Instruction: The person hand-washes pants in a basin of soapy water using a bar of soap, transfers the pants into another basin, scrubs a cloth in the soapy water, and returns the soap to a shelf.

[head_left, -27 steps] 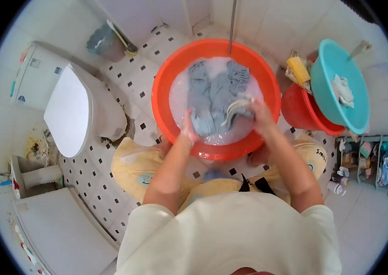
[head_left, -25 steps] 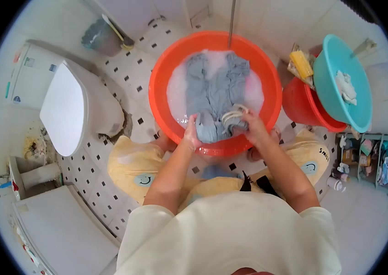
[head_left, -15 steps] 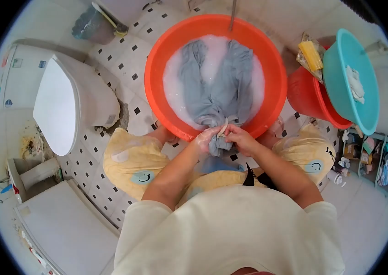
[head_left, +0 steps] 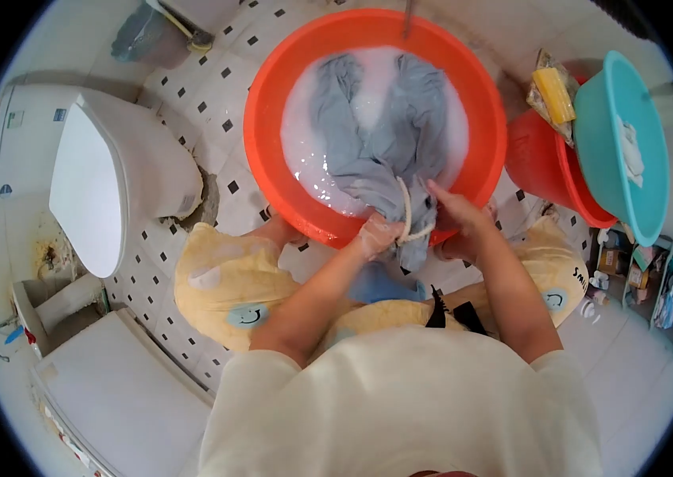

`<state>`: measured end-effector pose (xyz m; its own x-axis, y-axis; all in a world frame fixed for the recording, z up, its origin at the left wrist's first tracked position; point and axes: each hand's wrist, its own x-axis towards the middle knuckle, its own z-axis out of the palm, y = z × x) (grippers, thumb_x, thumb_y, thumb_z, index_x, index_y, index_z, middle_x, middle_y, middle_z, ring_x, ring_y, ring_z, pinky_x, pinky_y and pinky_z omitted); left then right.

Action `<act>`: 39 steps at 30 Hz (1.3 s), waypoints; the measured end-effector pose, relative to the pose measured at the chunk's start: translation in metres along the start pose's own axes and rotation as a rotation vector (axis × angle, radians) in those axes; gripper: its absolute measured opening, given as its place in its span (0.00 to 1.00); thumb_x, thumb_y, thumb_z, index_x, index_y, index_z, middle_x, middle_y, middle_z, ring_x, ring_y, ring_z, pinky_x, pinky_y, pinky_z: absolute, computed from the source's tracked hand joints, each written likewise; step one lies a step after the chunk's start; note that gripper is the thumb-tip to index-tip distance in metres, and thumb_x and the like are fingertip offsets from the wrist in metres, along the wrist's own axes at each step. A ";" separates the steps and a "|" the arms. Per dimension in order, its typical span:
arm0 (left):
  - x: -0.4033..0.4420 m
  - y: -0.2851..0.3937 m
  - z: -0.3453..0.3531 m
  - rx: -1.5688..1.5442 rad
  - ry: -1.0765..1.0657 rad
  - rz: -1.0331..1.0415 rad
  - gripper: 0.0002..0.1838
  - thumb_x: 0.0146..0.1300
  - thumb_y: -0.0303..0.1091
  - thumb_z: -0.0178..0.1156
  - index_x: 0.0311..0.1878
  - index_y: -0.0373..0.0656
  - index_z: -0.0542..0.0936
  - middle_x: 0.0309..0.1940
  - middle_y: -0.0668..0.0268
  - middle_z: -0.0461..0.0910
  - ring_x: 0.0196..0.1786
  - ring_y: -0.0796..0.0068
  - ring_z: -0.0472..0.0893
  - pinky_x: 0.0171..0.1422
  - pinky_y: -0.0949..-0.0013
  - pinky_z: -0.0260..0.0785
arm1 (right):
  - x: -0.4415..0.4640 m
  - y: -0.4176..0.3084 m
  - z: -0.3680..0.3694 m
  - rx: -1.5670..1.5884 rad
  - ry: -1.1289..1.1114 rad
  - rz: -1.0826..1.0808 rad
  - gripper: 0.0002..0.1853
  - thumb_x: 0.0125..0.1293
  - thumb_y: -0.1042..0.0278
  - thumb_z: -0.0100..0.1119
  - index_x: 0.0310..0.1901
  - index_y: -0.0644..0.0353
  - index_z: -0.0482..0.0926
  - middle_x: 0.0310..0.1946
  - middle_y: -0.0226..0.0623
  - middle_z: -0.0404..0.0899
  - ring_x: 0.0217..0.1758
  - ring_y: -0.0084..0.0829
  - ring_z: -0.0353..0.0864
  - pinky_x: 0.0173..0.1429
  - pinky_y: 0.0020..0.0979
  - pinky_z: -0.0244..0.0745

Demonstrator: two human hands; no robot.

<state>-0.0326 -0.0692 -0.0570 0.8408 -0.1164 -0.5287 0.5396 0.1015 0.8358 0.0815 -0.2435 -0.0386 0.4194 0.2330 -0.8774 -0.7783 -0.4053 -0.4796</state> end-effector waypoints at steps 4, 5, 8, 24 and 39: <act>-0.014 0.044 0.012 0.369 -0.288 0.159 0.18 0.51 0.35 0.57 0.41 0.31 0.77 0.42 0.51 0.76 0.45 0.65 0.77 0.50 0.68 0.67 | 0.014 -0.008 0.025 0.204 -0.375 0.151 0.30 0.55 0.51 0.62 0.55 0.60 0.69 0.46 0.38 0.76 0.47 0.34 0.76 0.50 0.33 0.72; -0.021 0.066 0.012 0.501 -0.352 -0.023 0.19 0.51 0.35 0.56 0.43 0.31 0.76 0.45 0.52 0.76 0.47 0.65 0.76 0.52 0.67 0.66 | 0.009 -0.018 0.031 0.117 -0.401 0.026 0.30 0.53 0.59 0.65 0.56 0.63 0.68 0.47 0.38 0.75 0.48 0.32 0.75 0.51 0.31 0.71; -0.010 0.002 0.008 -0.416 -0.563 -0.170 0.25 0.50 0.28 0.49 0.55 0.35 0.70 0.53 0.56 0.72 0.54 0.62 0.72 0.59 0.62 0.62 | 0.008 -0.023 0.040 0.123 -0.336 -0.257 0.30 0.51 0.66 0.64 0.56 0.63 0.67 0.46 0.38 0.75 0.47 0.31 0.75 0.51 0.31 0.71; 0.179 -0.005 -0.030 -1.518 0.243 0.235 0.25 0.65 0.50 0.45 0.57 0.41 0.67 0.56 0.59 0.69 0.57 0.61 0.69 0.62 0.55 0.62 | -0.169 -0.132 -0.025 -0.381 -0.203 -0.455 0.31 0.45 0.73 0.64 0.54 0.65 0.69 0.46 0.32 0.75 0.50 0.24 0.71 0.55 0.28 0.66; 0.187 -0.004 -0.032 -0.784 0.309 -0.521 0.10 0.53 0.34 0.65 0.23 0.45 0.73 0.18 0.70 0.70 0.17 0.79 0.68 0.16 0.80 0.62 | -0.231 -0.167 -0.058 -0.373 0.119 -0.586 0.38 0.35 0.65 0.69 0.53 0.71 0.69 0.47 0.38 0.75 0.50 0.31 0.73 0.57 0.29 0.63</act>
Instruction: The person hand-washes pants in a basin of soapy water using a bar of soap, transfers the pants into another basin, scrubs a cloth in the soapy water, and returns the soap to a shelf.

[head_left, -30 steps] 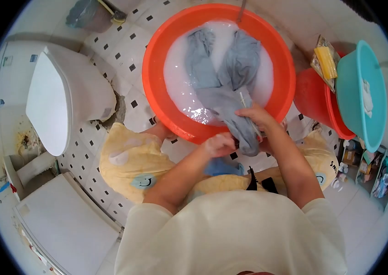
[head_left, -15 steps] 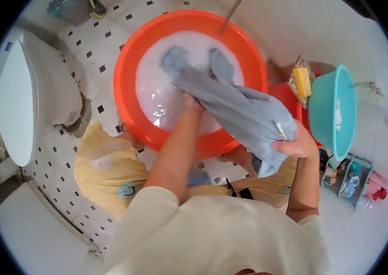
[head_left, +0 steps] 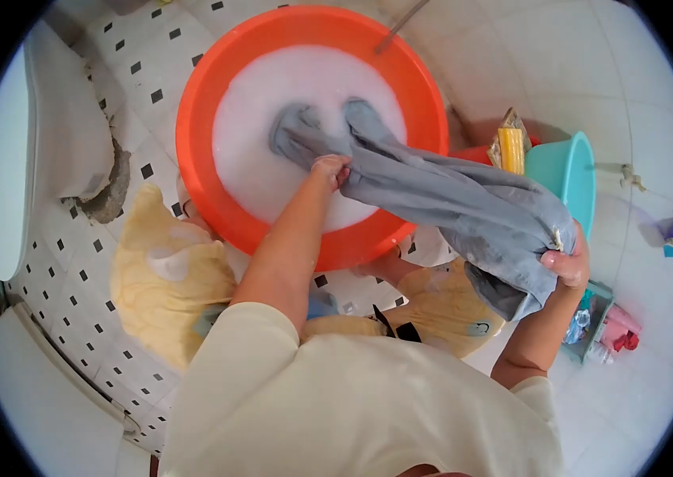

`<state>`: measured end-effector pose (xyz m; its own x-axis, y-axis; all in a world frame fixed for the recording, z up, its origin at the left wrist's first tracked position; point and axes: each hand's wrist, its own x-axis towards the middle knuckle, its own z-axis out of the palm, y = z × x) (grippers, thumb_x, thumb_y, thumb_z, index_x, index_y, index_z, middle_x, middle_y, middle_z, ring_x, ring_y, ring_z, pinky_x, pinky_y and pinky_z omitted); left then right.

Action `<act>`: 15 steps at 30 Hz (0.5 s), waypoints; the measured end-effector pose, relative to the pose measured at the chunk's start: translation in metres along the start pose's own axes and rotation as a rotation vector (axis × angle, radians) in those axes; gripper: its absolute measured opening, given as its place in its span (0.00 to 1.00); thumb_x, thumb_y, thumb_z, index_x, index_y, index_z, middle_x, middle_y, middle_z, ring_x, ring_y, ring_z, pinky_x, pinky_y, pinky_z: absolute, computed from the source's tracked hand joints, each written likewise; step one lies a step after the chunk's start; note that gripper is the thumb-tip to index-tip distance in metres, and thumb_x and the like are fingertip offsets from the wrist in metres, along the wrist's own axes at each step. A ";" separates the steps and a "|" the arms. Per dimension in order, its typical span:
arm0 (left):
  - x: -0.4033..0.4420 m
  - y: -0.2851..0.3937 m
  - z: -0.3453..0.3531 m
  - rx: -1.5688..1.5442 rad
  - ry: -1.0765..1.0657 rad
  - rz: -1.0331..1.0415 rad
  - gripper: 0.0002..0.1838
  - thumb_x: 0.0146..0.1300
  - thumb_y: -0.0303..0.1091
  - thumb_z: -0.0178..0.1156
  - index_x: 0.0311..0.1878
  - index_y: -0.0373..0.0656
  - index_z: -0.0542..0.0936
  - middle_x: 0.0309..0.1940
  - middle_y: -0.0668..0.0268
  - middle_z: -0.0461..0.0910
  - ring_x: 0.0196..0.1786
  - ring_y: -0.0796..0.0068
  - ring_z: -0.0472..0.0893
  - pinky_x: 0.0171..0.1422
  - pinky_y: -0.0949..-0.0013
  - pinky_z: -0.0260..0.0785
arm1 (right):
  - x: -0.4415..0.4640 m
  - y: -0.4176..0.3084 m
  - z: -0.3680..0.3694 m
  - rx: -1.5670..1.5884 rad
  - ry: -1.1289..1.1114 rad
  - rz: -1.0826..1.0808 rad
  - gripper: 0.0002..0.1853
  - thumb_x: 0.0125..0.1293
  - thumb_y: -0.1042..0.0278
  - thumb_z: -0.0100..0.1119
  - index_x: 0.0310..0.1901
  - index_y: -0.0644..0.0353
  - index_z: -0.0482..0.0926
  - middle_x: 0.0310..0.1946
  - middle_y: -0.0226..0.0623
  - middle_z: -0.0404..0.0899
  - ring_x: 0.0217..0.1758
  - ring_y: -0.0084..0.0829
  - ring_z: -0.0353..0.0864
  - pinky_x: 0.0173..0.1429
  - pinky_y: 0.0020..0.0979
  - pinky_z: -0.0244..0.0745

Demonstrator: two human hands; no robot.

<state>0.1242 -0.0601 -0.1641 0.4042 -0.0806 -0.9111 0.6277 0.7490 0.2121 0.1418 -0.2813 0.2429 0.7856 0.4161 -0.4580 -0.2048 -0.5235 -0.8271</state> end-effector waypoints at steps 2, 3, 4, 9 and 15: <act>0.010 -0.007 -0.007 -0.144 -0.091 -0.015 0.07 0.55 0.32 0.62 0.26 0.45 0.75 0.20 0.69 0.72 0.20 0.79 0.71 0.18 0.80 0.64 | -0.002 0.003 -0.008 -0.001 0.050 0.031 0.39 0.36 0.63 0.69 0.54 0.69 0.68 0.47 0.38 0.75 0.50 0.31 0.73 0.57 0.29 0.63; 0.014 -0.006 -0.014 -0.215 -0.135 -0.020 0.05 0.55 0.30 0.61 0.27 0.44 0.75 0.21 0.68 0.73 0.22 0.79 0.73 0.19 0.80 0.65 | -0.001 0.007 -0.014 0.003 0.071 0.042 0.39 0.36 0.62 0.69 0.54 0.69 0.68 0.47 0.38 0.75 0.50 0.31 0.73 0.57 0.29 0.64; 0.013 0.000 -0.019 -0.261 -0.140 -0.024 0.05 0.56 0.30 0.61 0.28 0.44 0.75 0.21 0.68 0.73 0.22 0.79 0.73 0.19 0.80 0.65 | 0.001 0.011 -0.017 0.007 0.092 0.053 0.39 0.37 0.62 0.69 0.54 0.68 0.68 0.46 0.38 0.75 0.50 0.31 0.73 0.56 0.29 0.64; -0.014 0.112 -0.037 -0.733 -0.249 0.126 0.04 0.60 0.29 0.57 0.30 0.42 0.73 0.23 0.66 0.74 0.25 0.74 0.74 0.24 0.77 0.70 | 0.031 0.040 -0.022 0.042 0.166 0.067 0.33 0.47 0.62 0.64 0.55 0.68 0.68 0.47 0.38 0.74 0.49 0.31 0.73 0.56 0.29 0.66; -0.104 0.200 -0.078 -0.826 -0.422 0.845 0.13 0.65 0.33 0.49 0.47 0.36 0.73 0.45 0.59 0.76 0.49 0.65 0.74 0.56 0.63 0.67 | 0.060 0.075 -0.015 0.280 0.227 0.141 0.27 0.52 0.68 0.60 0.54 0.68 0.68 0.46 0.40 0.75 0.48 0.33 0.74 0.54 0.31 0.69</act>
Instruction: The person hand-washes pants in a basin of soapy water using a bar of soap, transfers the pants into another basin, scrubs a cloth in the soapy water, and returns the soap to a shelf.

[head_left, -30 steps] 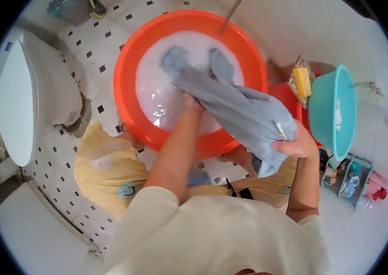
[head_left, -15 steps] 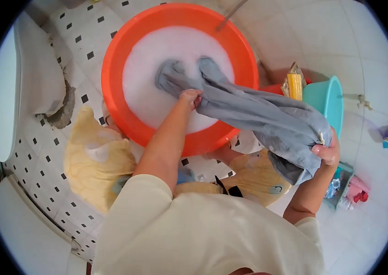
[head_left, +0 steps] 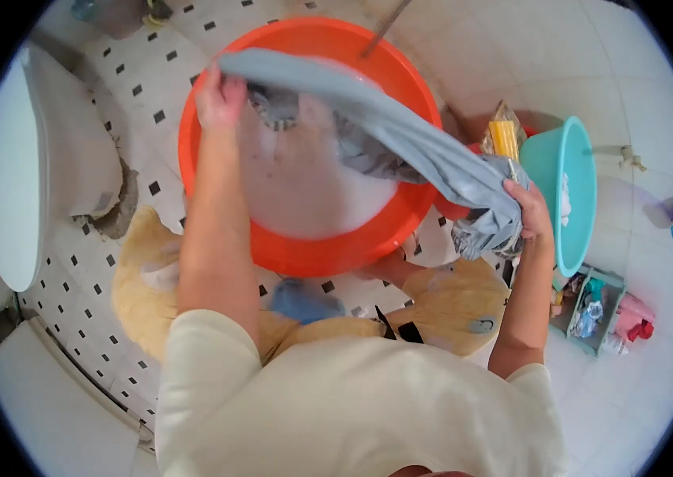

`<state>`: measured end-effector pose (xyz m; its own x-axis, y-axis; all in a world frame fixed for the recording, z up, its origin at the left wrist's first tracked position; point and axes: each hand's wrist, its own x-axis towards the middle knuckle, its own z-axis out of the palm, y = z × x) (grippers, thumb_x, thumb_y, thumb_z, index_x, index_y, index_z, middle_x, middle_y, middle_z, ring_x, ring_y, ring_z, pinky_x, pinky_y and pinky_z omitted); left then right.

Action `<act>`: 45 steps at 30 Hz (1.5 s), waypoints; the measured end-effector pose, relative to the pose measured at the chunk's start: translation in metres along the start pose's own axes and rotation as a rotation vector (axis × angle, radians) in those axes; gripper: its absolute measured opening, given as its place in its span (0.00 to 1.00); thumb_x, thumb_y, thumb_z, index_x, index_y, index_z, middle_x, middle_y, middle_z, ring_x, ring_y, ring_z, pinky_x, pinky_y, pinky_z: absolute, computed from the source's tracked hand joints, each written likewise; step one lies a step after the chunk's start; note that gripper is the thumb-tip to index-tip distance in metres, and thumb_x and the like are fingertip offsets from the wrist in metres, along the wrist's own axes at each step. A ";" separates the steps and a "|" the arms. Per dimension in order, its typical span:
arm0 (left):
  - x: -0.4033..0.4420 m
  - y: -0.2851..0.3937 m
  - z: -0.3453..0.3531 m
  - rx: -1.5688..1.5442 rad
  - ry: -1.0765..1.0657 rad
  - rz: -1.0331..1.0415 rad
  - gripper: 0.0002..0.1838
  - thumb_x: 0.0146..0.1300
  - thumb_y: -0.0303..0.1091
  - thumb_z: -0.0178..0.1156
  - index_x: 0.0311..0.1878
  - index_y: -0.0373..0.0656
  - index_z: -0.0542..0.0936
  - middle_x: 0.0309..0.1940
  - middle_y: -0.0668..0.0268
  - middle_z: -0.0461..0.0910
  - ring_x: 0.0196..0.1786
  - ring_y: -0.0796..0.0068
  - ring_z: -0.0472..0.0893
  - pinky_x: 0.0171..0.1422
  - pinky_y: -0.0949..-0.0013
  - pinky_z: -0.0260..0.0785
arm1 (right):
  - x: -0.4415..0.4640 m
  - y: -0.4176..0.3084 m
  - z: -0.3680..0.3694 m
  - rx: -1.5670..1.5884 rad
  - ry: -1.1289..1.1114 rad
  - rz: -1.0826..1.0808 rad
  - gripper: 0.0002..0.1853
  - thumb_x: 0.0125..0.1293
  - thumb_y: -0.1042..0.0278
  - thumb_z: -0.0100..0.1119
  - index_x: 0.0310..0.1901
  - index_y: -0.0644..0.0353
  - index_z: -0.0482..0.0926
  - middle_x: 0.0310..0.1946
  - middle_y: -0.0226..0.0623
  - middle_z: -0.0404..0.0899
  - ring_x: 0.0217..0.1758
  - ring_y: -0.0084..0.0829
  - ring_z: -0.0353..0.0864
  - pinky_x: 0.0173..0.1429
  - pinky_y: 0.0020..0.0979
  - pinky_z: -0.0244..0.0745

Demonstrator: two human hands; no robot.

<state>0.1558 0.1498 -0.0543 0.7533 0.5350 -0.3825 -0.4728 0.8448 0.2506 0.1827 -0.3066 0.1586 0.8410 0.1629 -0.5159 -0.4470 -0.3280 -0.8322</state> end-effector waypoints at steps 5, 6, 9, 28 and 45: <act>-0.047 -0.063 -0.115 -0.120 0.217 -0.014 0.20 0.65 0.35 0.40 0.56 0.37 0.68 0.57 0.58 0.69 0.61 0.61 0.66 0.67 0.59 0.56 | 0.014 0.004 0.031 0.085 -0.145 -0.047 0.28 0.51 0.72 0.59 0.56 0.68 0.66 0.48 0.41 0.74 0.49 0.34 0.75 0.54 0.32 0.69; -0.080 -0.083 -0.116 -0.104 0.204 -0.063 0.21 0.63 0.35 0.41 0.56 0.37 0.68 0.56 0.58 0.70 0.60 0.61 0.66 0.68 0.59 0.55 | 0.012 0.006 0.032 0.091 -0.165 -0.039 0.28 0.51 0.72 0.59 0.56 0.68 0.66 0.48 0.42 0.74 0.50 0.34 0.75 0.55 0.32 0.69; -0.119 -0.200 -0.207 -0.159 0.277 -0.292 0.18 0.59 0.32 0.43 0.51 0.38 0.71 0.49 0.57 0.73 0.57 0.62 0.68 0.65 0.56 0.59 | 0.016 0.003 0.041 0.099 -0.224 -0.048 0.30 0.49 0.72 0.59 0.56 0.68 0.65 0.49 0.43 0.73 0.51 0.36 0.74 0.56 0.33 0.69; -0.143 -0.163 -0.055 -0.641 -0.451 -0.502 0.17 0.57 0.36 0.51 0.47 0.38 0.71 0.46 0.59 0.73 0.49 0.64 0.71 0.56 0.60 0.63 | -0.003 0.011 0.035 0.052 -0.075 -0.094 0.34 0.47 0.67 0.63 0.58 0.68 0.63 0.51 0.42 0.71 0.54 0.36 0.71 0.59 0.35 0.65; -0.152 -0.100 0.056 -0.172 -0.342 -0.597 0.17 0.56 0.37 0.53 0.48 0.41 0.71 0.45 0.60 0.74 0.48 0.66 0.73 0.51 0.66 0.67 | 0.017 0.102 0.079 -0.207 -0.496 0.086 0.17 0.56 0.74 0.55 0.49 0.59 0.74 0.44 0.27 0.75 0.49 0.22 0.71 0.56 0.25 0.63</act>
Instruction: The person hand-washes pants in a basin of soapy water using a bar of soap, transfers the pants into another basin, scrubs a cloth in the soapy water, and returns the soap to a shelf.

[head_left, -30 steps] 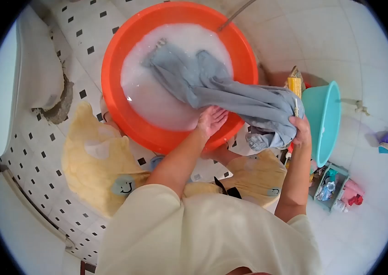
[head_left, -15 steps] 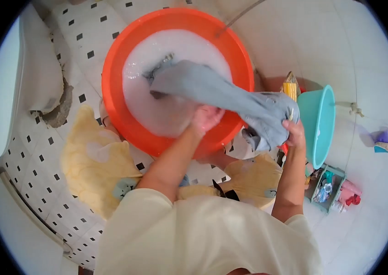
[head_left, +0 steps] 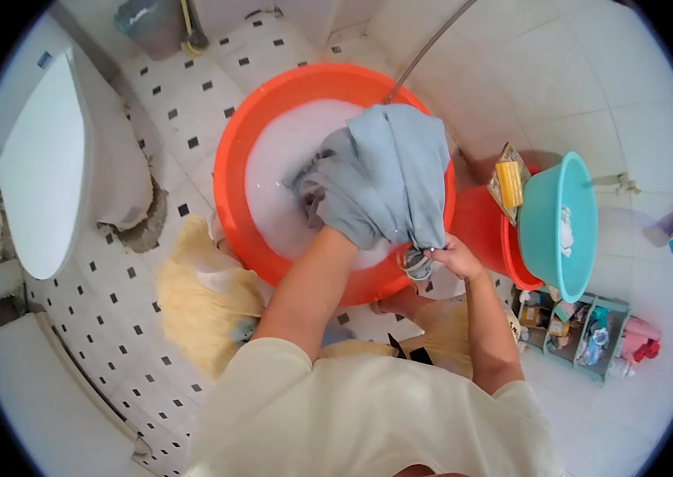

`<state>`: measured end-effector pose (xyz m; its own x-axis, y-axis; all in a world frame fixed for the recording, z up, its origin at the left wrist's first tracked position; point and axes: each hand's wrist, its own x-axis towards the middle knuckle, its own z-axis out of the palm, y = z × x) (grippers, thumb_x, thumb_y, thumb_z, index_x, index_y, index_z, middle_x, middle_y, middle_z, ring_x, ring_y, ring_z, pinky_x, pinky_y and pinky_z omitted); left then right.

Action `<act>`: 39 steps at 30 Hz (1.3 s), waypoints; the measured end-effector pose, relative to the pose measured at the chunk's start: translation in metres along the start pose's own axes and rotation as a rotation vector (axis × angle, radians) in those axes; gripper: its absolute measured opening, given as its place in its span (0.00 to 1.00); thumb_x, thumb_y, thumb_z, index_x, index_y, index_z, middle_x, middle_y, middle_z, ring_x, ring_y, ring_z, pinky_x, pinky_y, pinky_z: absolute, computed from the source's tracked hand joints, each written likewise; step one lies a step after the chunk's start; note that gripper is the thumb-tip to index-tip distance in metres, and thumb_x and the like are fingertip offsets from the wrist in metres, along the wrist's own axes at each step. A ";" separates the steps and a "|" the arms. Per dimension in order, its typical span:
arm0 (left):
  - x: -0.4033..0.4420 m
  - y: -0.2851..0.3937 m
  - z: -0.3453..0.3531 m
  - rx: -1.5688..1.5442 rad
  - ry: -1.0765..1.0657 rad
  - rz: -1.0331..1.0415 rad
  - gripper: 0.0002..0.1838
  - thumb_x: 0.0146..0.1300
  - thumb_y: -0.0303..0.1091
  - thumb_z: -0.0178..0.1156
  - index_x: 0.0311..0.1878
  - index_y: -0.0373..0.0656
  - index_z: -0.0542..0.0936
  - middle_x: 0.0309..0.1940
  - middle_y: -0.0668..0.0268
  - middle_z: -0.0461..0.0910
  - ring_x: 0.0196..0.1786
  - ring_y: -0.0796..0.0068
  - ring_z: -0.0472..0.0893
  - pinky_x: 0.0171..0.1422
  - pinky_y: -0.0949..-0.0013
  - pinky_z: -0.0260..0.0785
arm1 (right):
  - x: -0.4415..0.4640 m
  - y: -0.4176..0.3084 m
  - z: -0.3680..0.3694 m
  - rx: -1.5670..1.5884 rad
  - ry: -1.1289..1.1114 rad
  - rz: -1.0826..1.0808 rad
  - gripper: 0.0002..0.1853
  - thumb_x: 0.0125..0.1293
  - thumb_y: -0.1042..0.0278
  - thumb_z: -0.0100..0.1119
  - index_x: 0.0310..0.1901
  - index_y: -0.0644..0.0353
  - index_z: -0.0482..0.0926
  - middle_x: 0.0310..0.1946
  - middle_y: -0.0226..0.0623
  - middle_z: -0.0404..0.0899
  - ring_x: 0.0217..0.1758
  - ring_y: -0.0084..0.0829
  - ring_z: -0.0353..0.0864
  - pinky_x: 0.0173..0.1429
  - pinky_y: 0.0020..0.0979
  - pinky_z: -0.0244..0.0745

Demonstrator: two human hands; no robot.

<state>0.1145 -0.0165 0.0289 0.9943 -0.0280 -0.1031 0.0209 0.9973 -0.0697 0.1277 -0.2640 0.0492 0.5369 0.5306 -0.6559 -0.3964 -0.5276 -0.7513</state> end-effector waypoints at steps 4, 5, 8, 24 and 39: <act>-0.015 -0.006 0.016 0.101 -0.029 0.027 0.18 0.56 0.38 0.54 0.49 0.41 0.72 0.45 0.60 0.74 0.48 0.66 0.73 0.51 0.68 0.67 | 0.020 -0.022 0.002 0.471 -0.146 -0.386 0.23 0.61 0.61 0.52 0.56 0.62 0.66 0.57 0.36 0.67 0.61 0.32 0.63 0.66 0.35 0.53; -0.017 -0.011 0.019 0.131 -0.040 0.033 0.18 0.56 0.38 0.54 0.49 0.42 0.72 0.45 0.60 0.74 0.48 0.66 0.73 0.51 0.68 0.67 | 0.028 -0.024 -0.003 0.682 -0.128 -0.384 0.25 0.62 0.57 0.52 0.56 0.63 0.66 0.56 0.35 0.67 0.60 0.31 0.64 0.66 0.33 0.53; -0.031 -0.022 0.023 0.211 -0.049 0.050 0.19 0.56 0.38 0.54 0.50 0.42 0.72 0.46 0.60 0.74 0.49 0.66 0.73 0.51 0.69 0.67 | 0.045 -0.065 0.008 0.483 0.241 -0.065 0.18 0.63 0.56 0.50 0.46 0.60 0.74 0.43 0.35 0.76 0.48 0.30 0.73 0.55 0.31 0.65; -0.075 0.009 0.003 2.106 0.193 0.682 0.21 0.54 0.40 0.56 0.51 0.43 0.72 0.47 0.58 0.74 0.48 0.66 0.74 0.52 0.71 0.66 | 0.068 -0.111 0.022 0.768 -0.217 -0.607 0.11 0.69 0.63 0.42 0.43 0.59 0.72 0.44 0.34 0.75 0.48 0.26 0.73 0.52 0.31 0.69; -0.044 -0.035 -0.033 3.097 -0.187 0.216 0.17 0.54 0.36 0.50 0.46 0.41 0.68 0.44 0.56 0.68 0.45 0.60 0.71 0.40 0.50 0.64 | 0.022 0.030 0.113 -0.095 0.267 -0.417 0.54 0.47 0.71 0.67 0.68 0.61 0.34 0.66 0.50 0.46 0.71 0.39 0.46 0.70 0.35 0.43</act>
<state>0.0662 -0.0519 0.0027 0.9898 -0.1352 0.0457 -0.1393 -0.9848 0.1042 0.0431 -0.1930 0.0035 0.8118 0.5277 -0.2501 -0.0442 -0.3715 -0.9274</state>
